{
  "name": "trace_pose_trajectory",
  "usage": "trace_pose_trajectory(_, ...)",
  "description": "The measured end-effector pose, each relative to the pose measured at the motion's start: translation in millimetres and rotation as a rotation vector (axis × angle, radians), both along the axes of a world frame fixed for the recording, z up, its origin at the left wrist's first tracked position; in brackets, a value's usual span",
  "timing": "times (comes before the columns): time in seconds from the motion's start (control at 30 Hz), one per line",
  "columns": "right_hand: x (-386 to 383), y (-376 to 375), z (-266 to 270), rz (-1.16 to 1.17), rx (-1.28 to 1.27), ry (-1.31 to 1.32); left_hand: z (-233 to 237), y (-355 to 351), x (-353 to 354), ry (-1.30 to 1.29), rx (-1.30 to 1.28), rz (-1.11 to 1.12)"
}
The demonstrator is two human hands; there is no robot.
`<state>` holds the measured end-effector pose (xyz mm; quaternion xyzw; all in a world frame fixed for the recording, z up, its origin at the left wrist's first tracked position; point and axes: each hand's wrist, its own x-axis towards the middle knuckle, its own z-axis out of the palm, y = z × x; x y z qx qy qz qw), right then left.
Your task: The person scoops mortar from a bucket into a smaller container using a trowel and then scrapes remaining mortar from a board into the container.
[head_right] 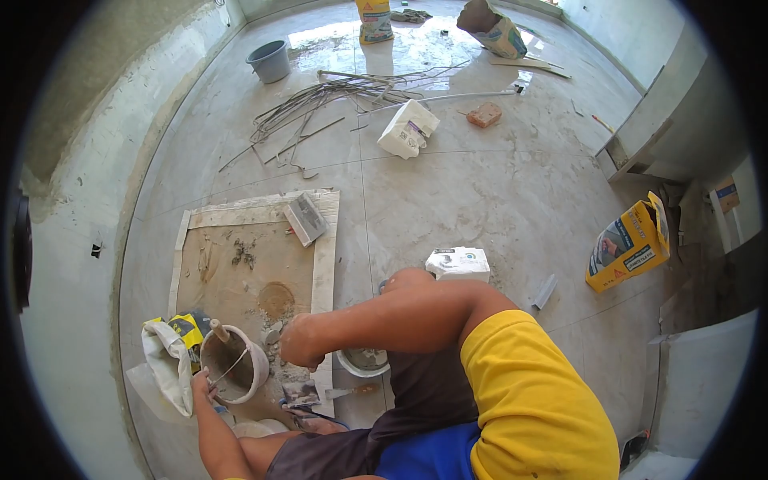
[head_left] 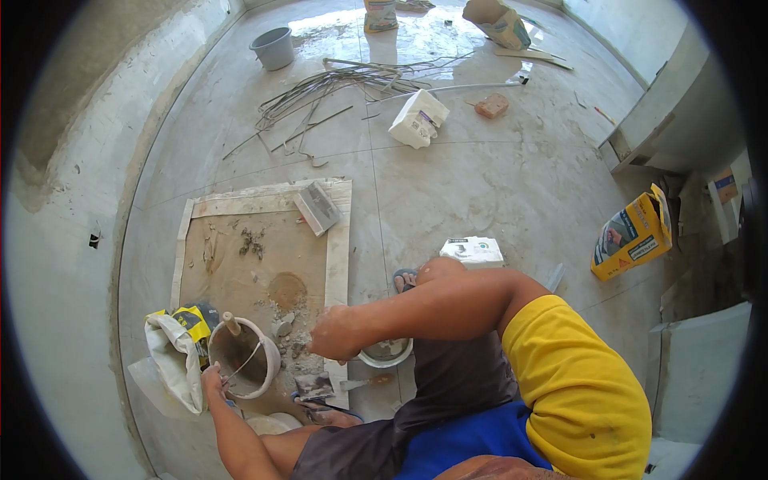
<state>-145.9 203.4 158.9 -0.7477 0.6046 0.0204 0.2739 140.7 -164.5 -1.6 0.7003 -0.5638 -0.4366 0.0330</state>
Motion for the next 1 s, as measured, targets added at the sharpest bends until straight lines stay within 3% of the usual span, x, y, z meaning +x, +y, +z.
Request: trace_pose_trajectory(1.0,1,-3,2,-0.006,0.036,0.034,-8,-8,3,0.006,-0.008,0.026)
